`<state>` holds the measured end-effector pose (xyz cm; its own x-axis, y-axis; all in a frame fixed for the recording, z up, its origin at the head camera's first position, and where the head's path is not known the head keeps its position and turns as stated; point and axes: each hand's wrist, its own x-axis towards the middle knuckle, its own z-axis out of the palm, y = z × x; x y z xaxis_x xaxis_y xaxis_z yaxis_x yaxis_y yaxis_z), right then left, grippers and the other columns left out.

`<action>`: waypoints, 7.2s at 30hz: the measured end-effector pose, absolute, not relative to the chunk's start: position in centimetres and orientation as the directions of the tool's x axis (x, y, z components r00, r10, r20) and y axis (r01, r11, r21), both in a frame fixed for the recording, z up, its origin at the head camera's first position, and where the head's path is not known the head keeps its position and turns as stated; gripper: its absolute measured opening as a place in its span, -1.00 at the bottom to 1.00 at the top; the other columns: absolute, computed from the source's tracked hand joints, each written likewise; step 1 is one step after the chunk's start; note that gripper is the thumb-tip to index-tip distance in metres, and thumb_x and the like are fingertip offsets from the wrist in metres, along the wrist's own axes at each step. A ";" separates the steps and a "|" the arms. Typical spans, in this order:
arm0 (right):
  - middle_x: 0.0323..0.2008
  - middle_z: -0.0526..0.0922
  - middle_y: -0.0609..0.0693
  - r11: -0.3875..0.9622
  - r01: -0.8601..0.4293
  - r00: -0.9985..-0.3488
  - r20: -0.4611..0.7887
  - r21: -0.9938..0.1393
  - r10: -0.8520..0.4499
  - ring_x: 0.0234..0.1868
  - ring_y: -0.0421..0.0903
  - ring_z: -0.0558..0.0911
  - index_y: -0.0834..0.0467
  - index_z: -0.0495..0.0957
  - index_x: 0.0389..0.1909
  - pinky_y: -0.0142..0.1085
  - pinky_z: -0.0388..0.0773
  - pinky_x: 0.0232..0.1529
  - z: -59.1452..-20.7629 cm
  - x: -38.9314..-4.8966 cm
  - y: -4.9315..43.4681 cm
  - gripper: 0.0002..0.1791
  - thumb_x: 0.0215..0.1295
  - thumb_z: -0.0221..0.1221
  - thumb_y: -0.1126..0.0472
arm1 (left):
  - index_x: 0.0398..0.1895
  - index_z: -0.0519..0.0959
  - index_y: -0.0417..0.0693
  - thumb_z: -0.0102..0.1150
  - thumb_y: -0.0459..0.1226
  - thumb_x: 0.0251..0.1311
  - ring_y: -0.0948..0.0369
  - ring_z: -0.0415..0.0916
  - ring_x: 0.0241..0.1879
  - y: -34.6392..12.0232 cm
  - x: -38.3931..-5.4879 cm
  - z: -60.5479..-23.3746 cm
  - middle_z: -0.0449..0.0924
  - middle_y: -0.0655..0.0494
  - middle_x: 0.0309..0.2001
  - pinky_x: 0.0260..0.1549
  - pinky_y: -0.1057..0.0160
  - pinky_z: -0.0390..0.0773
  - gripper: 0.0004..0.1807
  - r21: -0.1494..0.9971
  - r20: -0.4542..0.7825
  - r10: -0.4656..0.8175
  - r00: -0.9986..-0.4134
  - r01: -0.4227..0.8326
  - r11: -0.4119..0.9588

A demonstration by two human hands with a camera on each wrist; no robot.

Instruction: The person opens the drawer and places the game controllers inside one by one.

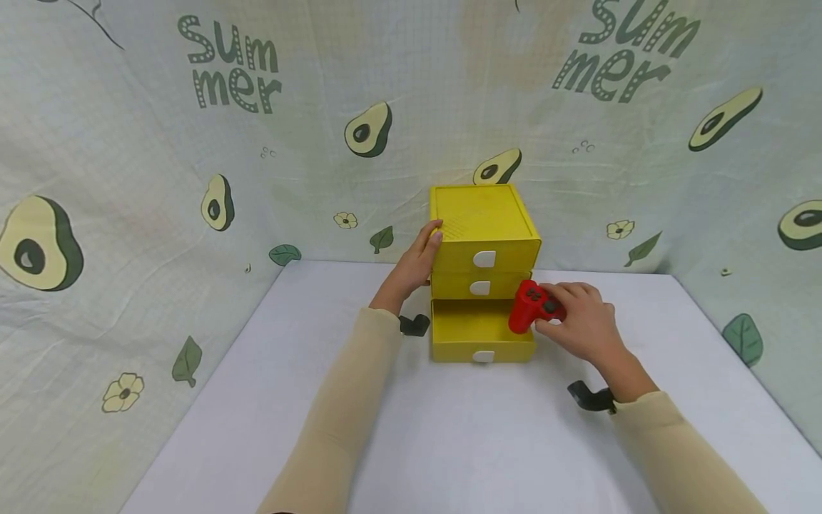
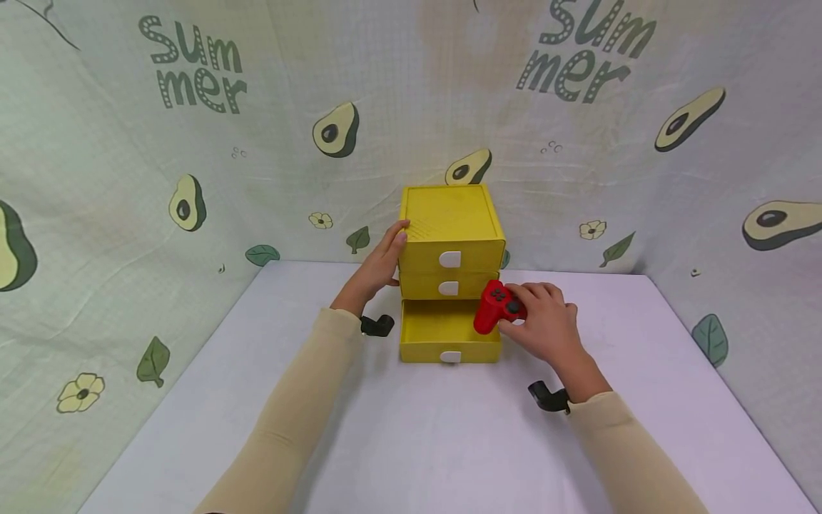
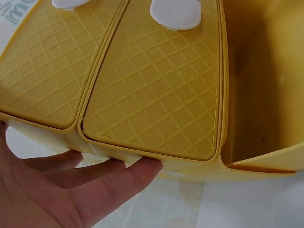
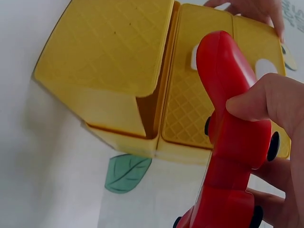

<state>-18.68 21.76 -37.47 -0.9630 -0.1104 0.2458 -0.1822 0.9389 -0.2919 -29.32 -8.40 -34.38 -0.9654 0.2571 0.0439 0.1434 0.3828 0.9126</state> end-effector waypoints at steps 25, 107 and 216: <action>0.20 0.45 0.16 0.894 -0.305 -0.913 0.366 -0.327 -0.177 0.33 0.25 0.17 -0.01 0.42 0.28 0.28 0.29 0.01 -38.0 -18.7 17.6 -0.27 0.01 0.36 0.00 | 0.33 0.00 0.89 -0.38 0.41 0.27 -0.17 0.34 0.27 -8.3 -29.1 -34.2 0.08 0.08 0.50 -0.06 -0.23 0.56 -0.46 0.911 0.051 0.249 -0.967 0.147 0.386; 0.06 0.63 0.04 0.851 -0.204 -0.959 -0.075 -0.485 -0.273 0.05 0.04 0.48 0.00 0.56 0.19 0.04 0.46 0.12 -39.8 -22.7 12.1 -0.36 0.03 0.43 -0.05 | 0.32 0.01 0.90 -0.36 0.41 0.26 -0.15 0.31 0.30 -8.4 -28.9 -34.1 0.10 0.10 0.49 -0.02 -0.26 0.53 -0.46 0.919 0.051 0.250 -0.967 0.143 0.367; -0.41 0.70 -0.08 0.796 -0.192 -0.976 0.195 -0.573 -0.095 -0.37 -0.16 0.58 0.10 0.69 -0.26 -0.28 0.56 -0.29 -43.8 -15.1 14.8 -0.80 0.14 0.32 0.09 | 0.31 0.01 0.91 -0.41 0.43 0.25 -0.16 0.39 0.23 -8.3 -29.2 -34.6 0.14 0.05 0.47 -0.15 -0.15 0.62 -0.47 0.901 0.089 0.249 -0.964 0.185 0.393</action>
<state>-15.10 14.79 -43.77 -0.9761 -0.0948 0.1954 -0.1921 0.7965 -0.5733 -29.22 -8.29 -34.57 -0.9643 0.2495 0.0888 0.1847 0.3934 0.9006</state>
